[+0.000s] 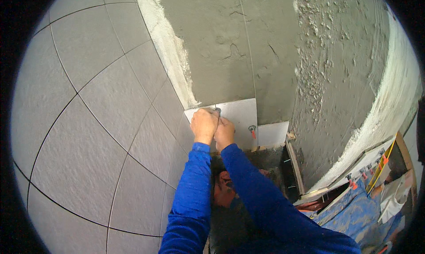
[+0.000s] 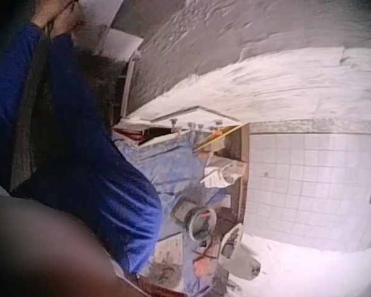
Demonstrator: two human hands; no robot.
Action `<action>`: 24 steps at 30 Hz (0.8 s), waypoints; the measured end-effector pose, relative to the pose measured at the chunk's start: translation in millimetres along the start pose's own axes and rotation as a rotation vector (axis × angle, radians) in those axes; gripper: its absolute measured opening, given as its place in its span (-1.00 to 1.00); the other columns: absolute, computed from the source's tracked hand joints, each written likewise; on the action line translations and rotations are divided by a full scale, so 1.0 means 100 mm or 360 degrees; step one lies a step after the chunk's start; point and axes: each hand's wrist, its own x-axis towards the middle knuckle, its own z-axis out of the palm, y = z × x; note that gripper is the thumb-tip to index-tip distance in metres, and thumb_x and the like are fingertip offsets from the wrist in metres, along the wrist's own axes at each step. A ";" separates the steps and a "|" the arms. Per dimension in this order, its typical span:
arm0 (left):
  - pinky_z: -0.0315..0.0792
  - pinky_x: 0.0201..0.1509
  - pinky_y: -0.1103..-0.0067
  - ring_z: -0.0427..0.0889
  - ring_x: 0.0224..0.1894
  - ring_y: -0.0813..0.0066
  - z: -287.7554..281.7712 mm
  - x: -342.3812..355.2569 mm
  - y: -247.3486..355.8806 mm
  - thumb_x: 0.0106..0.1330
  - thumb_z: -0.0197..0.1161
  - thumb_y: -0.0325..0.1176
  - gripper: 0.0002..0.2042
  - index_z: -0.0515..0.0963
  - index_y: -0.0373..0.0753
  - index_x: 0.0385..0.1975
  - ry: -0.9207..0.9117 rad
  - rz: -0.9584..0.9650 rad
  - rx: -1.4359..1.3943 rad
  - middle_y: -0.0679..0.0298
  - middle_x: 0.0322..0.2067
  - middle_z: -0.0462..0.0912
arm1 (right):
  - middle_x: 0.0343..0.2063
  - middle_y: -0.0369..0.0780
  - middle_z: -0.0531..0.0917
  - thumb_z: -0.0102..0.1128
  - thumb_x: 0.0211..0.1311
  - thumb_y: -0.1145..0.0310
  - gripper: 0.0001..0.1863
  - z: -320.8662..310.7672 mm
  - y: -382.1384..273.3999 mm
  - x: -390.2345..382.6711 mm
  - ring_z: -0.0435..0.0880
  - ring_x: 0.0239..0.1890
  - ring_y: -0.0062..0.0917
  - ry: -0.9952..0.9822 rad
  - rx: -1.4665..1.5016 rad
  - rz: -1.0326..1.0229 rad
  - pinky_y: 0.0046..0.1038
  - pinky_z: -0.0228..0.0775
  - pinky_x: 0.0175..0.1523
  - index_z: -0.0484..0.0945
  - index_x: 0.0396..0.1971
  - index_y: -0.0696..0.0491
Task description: The person installs white wall tiles on a cemented wall using a notched trowel to apply adhesive, places tiles with red leveling clips, and taps them with a green rubber mallet to secure them.
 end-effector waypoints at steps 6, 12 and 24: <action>0.45 -0.46 0.52 0.62 -0.48 0.50 -0.11 0.00 -0.15 0.39 0.30 -0.11 -0.76 0.69 -0.16 -0.31 -0.0911 -0.1041 -0.1392 0.39 -0.46 0.70 | -0.62 -0.29 0.54 0.08 0.41 0.38 -0.70 -0.08 -0.10 -0.04 0.48 -0.60 -0.57 -0.0162 0.0024 0.0015 -0.41 0.27 -0.57 0.57 -0.53 0.19; 0.55 -0.29 0.39 0.71 -0.38 0.33 -0.01 -0.03 -0.01 0.31 0.36 -0.07 -0.66 0.74 -0.25 -0.21 -0.0337 -0.0395 -0.0676 0.27 -0.31 0.77 | -0.62 -0.32 0.54 0.08 0.44 0.33 -0.69 -0.03 -0.17 -0.09 0.43 -0.65 -0.63 -0.0076 -0.0145 0.0114 -0.45 0.27 -0.56 0.57 -0.52 0.15; 0.47 -0.46 0.43 0.62 -0.49 0.38 0.28 -0.05 -0.33 0.41 0.25 0.01 -0.70 0.62 -0.12 -0.30 -0.0859 -0.1135 -0.2312 0.28 -0.49 0.68 | -0.63 -0.36 0.51 0.06 0.47 0.29 -0.66 -0.02 -0.29 -0.14 0.42 -0.63 -0.65 -0.0135 0.0077 0.0213 -0.51 0.24 -0.52 0.56 -0.53 0.12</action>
